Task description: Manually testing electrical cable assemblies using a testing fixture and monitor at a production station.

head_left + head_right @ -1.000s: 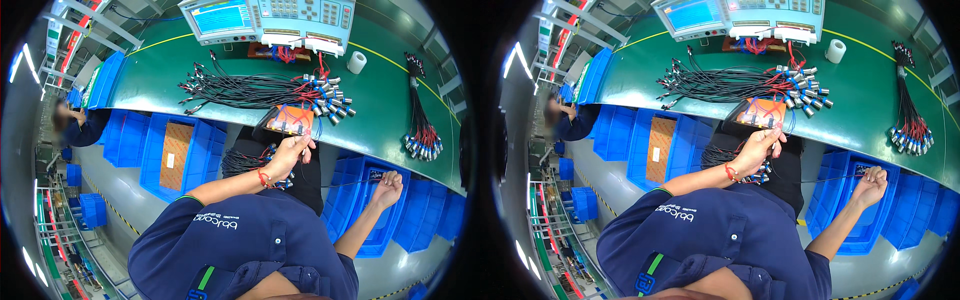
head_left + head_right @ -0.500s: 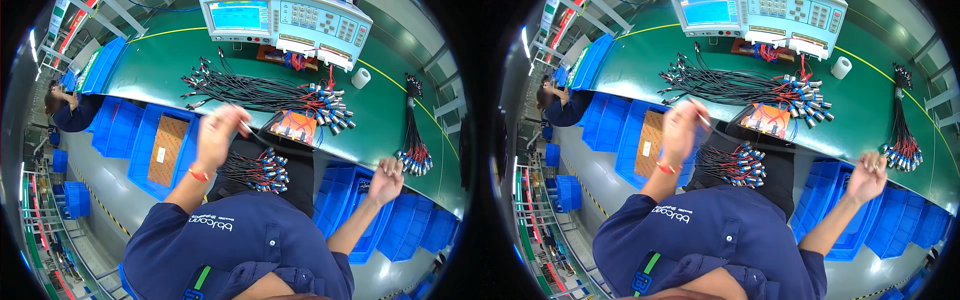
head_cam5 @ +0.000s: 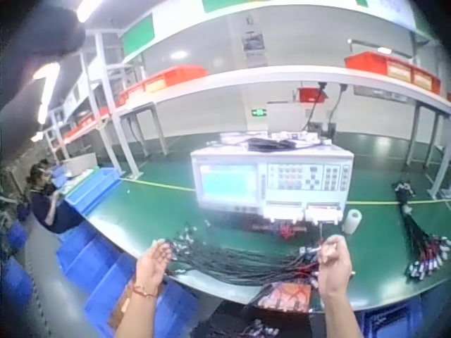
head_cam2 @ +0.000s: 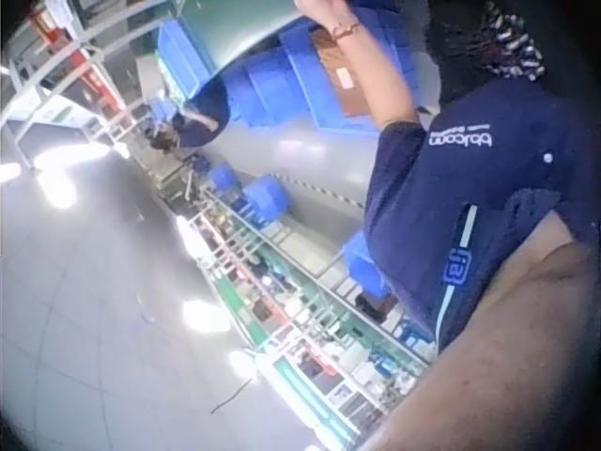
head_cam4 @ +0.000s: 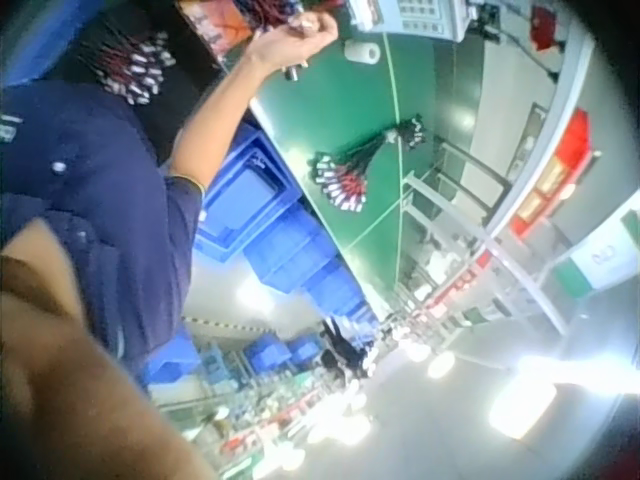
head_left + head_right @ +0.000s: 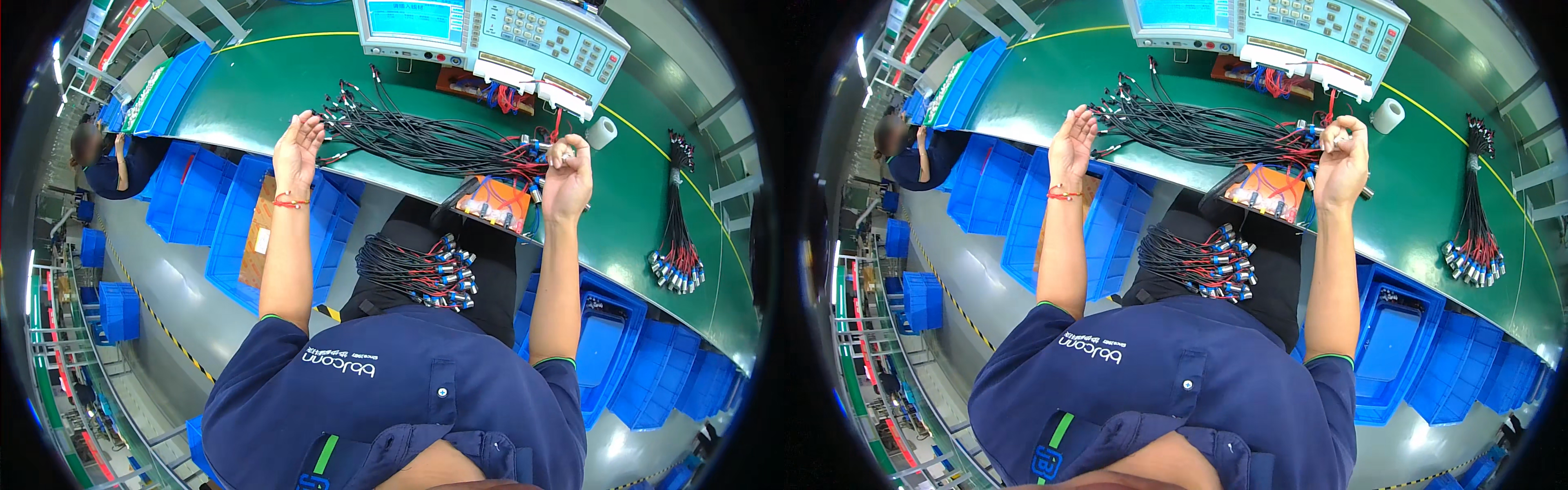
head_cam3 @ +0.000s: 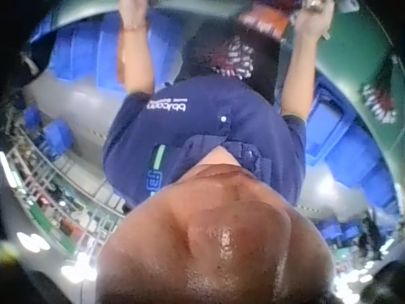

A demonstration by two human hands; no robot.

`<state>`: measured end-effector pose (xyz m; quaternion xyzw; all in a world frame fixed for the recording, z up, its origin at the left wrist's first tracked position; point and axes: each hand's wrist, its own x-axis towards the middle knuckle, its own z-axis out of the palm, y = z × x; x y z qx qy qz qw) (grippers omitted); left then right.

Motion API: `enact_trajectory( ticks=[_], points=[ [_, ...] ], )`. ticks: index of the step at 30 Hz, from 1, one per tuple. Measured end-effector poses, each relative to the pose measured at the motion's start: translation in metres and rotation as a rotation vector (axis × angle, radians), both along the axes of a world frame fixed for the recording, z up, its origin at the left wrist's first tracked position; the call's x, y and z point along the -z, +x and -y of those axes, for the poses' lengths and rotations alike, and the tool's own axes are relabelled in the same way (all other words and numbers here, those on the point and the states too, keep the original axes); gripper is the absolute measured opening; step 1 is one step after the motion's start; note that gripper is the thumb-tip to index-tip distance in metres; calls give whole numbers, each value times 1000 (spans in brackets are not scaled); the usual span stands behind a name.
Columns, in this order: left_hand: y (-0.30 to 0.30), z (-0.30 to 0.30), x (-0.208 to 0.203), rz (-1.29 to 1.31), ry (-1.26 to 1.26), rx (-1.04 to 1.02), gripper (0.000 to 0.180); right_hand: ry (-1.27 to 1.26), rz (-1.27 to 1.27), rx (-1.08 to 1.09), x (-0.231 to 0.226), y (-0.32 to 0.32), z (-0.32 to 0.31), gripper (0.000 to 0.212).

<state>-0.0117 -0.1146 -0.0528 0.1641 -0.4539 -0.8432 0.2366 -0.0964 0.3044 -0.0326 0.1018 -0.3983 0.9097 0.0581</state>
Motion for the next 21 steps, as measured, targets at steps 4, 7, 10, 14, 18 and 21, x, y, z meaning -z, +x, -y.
enact_trajectory(
  ticks=[4, 7, 10, 14, 18, 21],
  points=[
    [-2, -6, 12, -6, 83, 9, 42, 32, 15, 22, 7, 0, 4, 20],
    [2, -30, 3, -8, -15, -91, 62, 84, 1, 43, 6, 0, 6, 19],
    [14, -70, -14, -68, -333, -185, 55, 123, 28, 67, 3, 0, 9, 18],
    [60, -133, -27, -30, -617, 322, 24, 152, 48, 134, 4, 0, 11, 15],
    [90, -178, -10, -2, -1207, 1035, 17, 290, -16, 152, 8, -4, 11, 11],
    [101, -198, 16, 21, -1611, 897, 30, 969, -274, 502, 4, 2, 14, 21]
  ],
)
